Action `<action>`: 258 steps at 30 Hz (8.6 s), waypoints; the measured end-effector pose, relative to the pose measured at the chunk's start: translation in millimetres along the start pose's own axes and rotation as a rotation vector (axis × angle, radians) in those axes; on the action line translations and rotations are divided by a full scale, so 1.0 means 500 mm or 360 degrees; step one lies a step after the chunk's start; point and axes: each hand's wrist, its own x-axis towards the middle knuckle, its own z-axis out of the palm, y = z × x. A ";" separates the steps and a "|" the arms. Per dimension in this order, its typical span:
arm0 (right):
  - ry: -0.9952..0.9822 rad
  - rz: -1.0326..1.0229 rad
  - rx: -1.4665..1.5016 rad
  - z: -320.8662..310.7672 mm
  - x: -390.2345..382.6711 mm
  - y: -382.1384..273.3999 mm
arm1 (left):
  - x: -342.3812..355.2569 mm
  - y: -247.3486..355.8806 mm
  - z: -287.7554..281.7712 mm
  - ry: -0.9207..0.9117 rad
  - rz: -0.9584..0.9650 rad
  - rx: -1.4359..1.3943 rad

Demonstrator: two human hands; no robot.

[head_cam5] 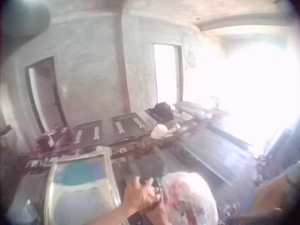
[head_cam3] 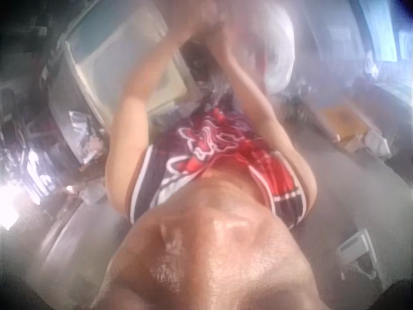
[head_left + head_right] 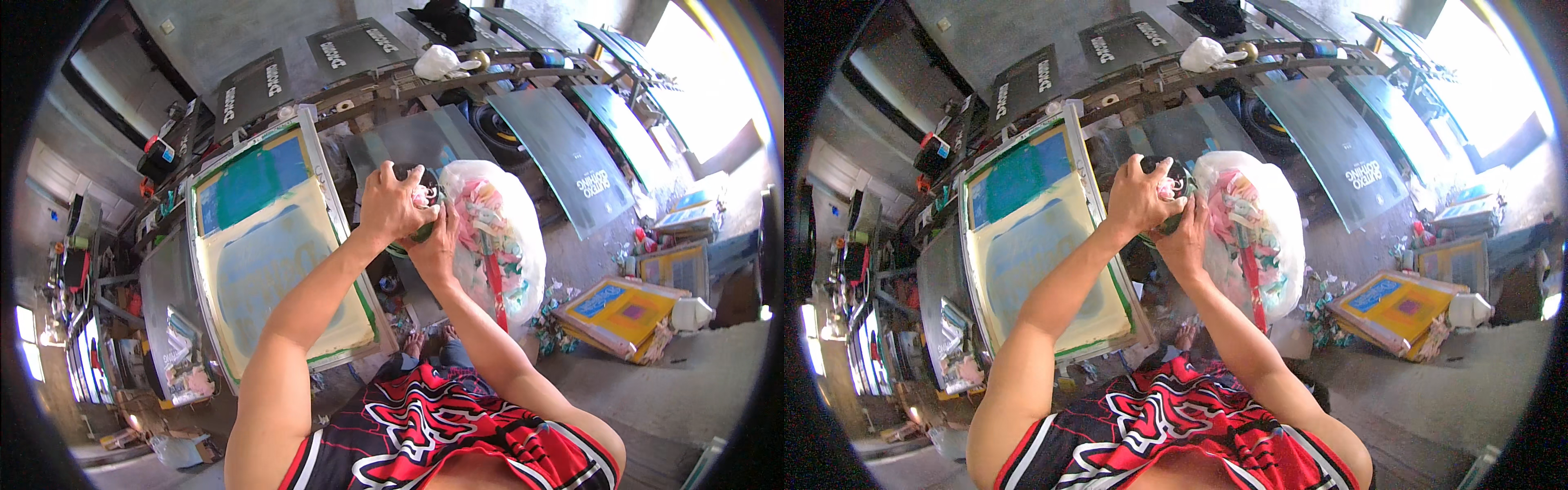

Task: The person scrapes excess ink from a screen printing frame using a squeegee, then uses a red heat gun to cure printed designs on several black t-shirts laid out on a workbench. The person handles the squeegee and heat gun throughout the process.

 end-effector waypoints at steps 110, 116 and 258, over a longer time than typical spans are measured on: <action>-0.2869 -0.1036 0.1798 0.070 -0.885 -0.628 | -1.097 0.127 -0.541 0.2518 -0.1499 -0.1082; -0.3566 0.0323 0.2145 0.054 -0.921 -0.619 | -1.175 0.151 -0.522 0.1518 -0.1287 0.0495; -0.2960 0.0819 0.1740 2.859 -3.089 -4.410 | -4.228 -3.349 -3.480 0.1630 -0.2688 -0.0677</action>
